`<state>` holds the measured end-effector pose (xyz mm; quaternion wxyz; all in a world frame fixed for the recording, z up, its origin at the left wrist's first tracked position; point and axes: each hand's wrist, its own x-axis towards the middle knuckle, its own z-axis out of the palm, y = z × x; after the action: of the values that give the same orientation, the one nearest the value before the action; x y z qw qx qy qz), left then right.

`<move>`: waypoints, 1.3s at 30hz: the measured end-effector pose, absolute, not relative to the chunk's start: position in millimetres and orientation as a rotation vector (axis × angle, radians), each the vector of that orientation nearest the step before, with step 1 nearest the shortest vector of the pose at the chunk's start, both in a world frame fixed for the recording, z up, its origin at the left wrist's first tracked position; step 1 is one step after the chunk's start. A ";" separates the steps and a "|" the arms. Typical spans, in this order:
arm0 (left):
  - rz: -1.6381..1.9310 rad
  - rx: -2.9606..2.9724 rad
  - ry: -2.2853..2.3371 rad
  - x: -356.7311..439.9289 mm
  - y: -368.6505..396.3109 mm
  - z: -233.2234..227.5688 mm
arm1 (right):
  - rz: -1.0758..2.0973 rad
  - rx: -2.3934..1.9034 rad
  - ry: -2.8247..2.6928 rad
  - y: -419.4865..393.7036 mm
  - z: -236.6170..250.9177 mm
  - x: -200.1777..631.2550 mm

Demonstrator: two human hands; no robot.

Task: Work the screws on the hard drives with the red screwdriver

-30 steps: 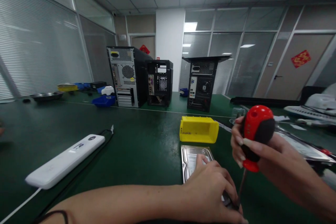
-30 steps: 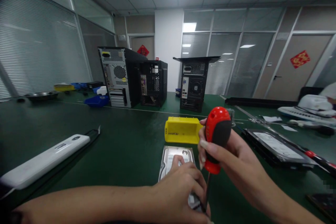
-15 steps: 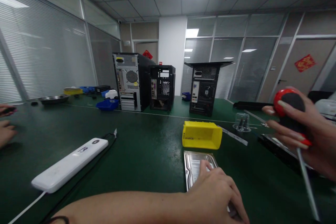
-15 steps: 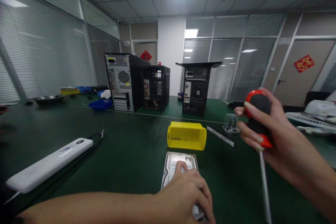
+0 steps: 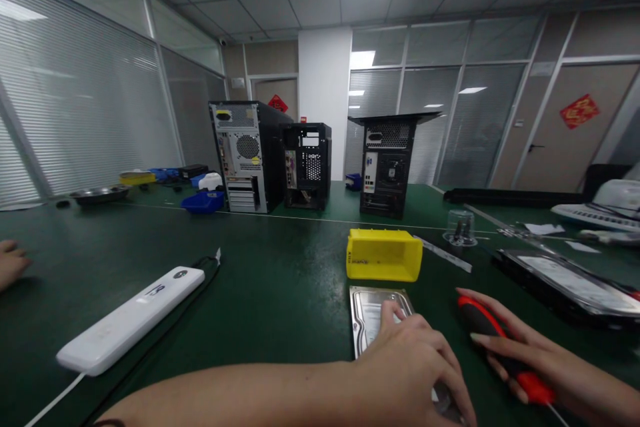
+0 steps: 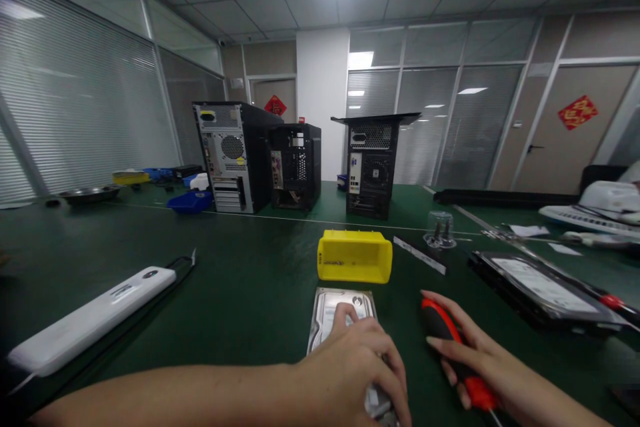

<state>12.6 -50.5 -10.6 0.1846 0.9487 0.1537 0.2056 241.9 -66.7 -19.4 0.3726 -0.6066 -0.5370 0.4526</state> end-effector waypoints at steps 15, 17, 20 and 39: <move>0.512 2.705 0.420 8.9 -56.7 -0.2 | 1.046 -1.566 -1.417 -70.7 -35.2 240.5; 0.514 2.720 0.413 9.2 -56.4 -0.7 | 1.052 -1.570 -1.415 -69.6 -36.4 242.8; 0.549 2.741 0.422 9.8 -55.9 -2.0 | 1.114 -1.588 -1.430 -69.2 -34.9 245.1; 0.685 2.756 0.390 12.0 -51.0 -10.6 | 1.118 -1.603 -1.454 -72.4 -28.9 241.4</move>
<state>12.0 -51.0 -10.6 0.1372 0.9524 0.1348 0.2366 241.4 -72.4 -28.9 0.3457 -0.6176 -0.5601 0.4306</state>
